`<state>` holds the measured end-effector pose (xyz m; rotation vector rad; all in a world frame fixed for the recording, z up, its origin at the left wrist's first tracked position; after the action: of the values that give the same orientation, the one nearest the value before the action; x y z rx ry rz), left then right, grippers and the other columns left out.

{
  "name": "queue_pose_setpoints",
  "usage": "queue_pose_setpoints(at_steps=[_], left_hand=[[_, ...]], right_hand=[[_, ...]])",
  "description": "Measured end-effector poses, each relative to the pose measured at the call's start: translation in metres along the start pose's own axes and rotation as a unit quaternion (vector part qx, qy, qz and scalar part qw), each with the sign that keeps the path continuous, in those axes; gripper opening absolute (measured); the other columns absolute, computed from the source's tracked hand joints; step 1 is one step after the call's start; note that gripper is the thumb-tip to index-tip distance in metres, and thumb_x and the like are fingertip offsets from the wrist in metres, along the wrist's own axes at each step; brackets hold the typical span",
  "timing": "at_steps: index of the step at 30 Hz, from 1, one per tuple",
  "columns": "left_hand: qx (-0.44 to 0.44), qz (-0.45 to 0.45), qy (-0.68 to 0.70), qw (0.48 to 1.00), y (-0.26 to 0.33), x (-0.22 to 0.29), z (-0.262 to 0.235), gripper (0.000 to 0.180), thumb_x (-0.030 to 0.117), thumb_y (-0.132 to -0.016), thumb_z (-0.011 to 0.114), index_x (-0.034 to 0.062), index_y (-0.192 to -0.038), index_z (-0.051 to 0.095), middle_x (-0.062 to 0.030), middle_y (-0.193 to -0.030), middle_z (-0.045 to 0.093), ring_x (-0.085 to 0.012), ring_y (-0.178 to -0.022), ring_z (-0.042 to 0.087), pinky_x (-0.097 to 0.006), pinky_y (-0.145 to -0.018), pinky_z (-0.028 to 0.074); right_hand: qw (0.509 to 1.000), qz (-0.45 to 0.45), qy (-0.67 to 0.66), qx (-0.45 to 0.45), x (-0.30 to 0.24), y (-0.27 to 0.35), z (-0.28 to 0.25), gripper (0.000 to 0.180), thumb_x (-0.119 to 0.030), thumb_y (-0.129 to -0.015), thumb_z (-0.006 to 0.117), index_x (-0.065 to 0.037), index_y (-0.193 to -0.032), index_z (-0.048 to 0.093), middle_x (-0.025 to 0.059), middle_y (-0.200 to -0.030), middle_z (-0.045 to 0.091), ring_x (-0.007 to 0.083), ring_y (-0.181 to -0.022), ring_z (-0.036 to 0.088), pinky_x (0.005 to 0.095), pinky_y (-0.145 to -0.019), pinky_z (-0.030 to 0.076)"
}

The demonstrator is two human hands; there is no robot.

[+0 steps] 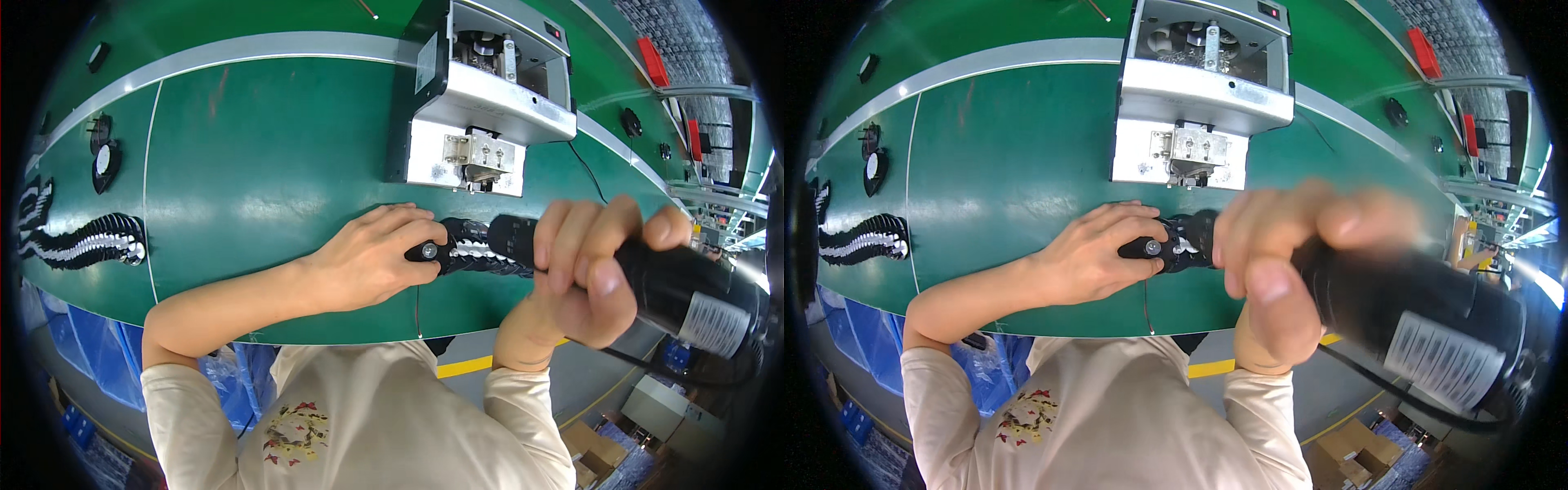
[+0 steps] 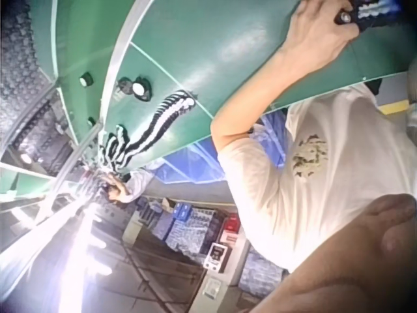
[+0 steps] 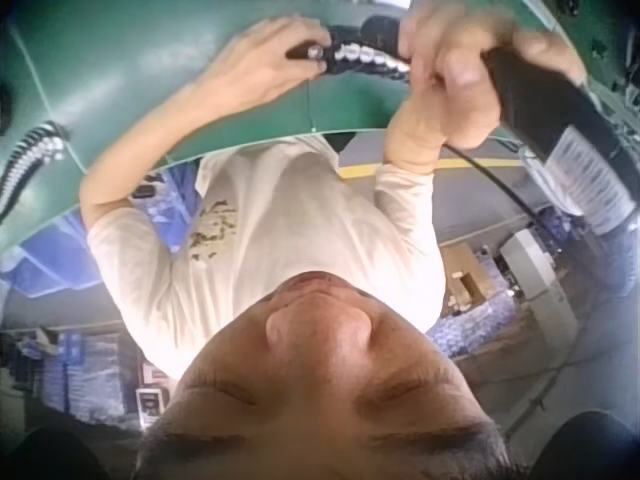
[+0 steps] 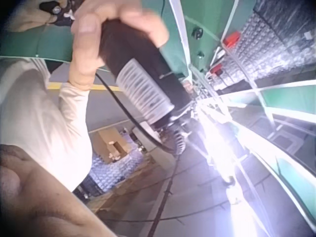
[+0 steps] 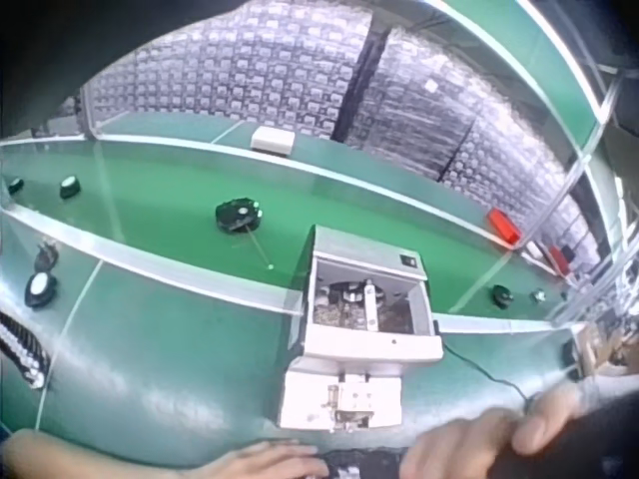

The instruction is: The recorder is assembling small electronic fans or motors on a production line using an electric screwdriver.

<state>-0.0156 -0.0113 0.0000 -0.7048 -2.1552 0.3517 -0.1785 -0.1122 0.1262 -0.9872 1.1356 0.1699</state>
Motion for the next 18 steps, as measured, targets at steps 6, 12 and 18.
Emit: queue_pose_setpoints(at_steps=[6, 12, 18], left_hand=[[0.003, -0.003, 0.003, 1.0, 0.001, -0.001, -0.001, 0.018, 0.012, -0.071, 0.072, 0.0109, -0.089, 0.072, -0.0096, -0.116, 0.059, -0.0315, -0.116, 0.058, -0.045, -0.098, 0.051], [-0.002, -0.01, 0.011, 1.0, -0.002, 0.001, -0.005, 0.019, 0.011, -0.069, 0.07, 0.0109, -0.088, 0.071, -0.0093, -0.116, 0.058, -0.0306, -0.116, 0.058, -0.044, -0.101, 0.05], [0.014, -0.021, 0.012, 1.0, 0.0, 0.002, -0.002, 0.017, 0.011, -0.069, 0.07, 0.011, -0.086, 0.071, -0.009, -0.114, 0.059, -0.0311, -0.114, 0.059, -0.045, -0.102, 0.049]], right_hand=[[0.997, 0.028, 0.02, 0.073, 0.006, 0.022, 0.01, 0.043, 0.0, -0.084, 0.058, -0.008, -0.122, 0.042, 0.0042, -0.068, 0.048, 0.0142, -0.046, 0.046, 0.0328, -0.05, 0.043], [0.992, 0.051, 0.038, 0.105, 0.017, 0.03, 0.017, 0.041, 0.001, -0.081, 0.061, -0.008, -0.116, 0.043, 0.0041, -0.066, 0.048, 0.0142, -0.045, 0.046, 0.0326, -0.049, 0.043], [0.994, 0.072, 0.011, 0.081, 0.019, 0.033, 0.023, 0.038, 0.007, -0.081, 0.066, -0.007, -0.106, 0.041, 0.0073, -0.071, 0.053, 0.0172, -0.056, 0.053, 0.0349, -0.058, 0.048]])
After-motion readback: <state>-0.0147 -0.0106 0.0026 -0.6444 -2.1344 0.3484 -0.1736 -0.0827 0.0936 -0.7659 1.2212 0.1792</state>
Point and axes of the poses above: each hand's wrist, its own y-axis away from the middle knuckle, its own z-axis out of the palm, x = y × z, the point moved 1 cm from there along -y, towards the middle knuckle
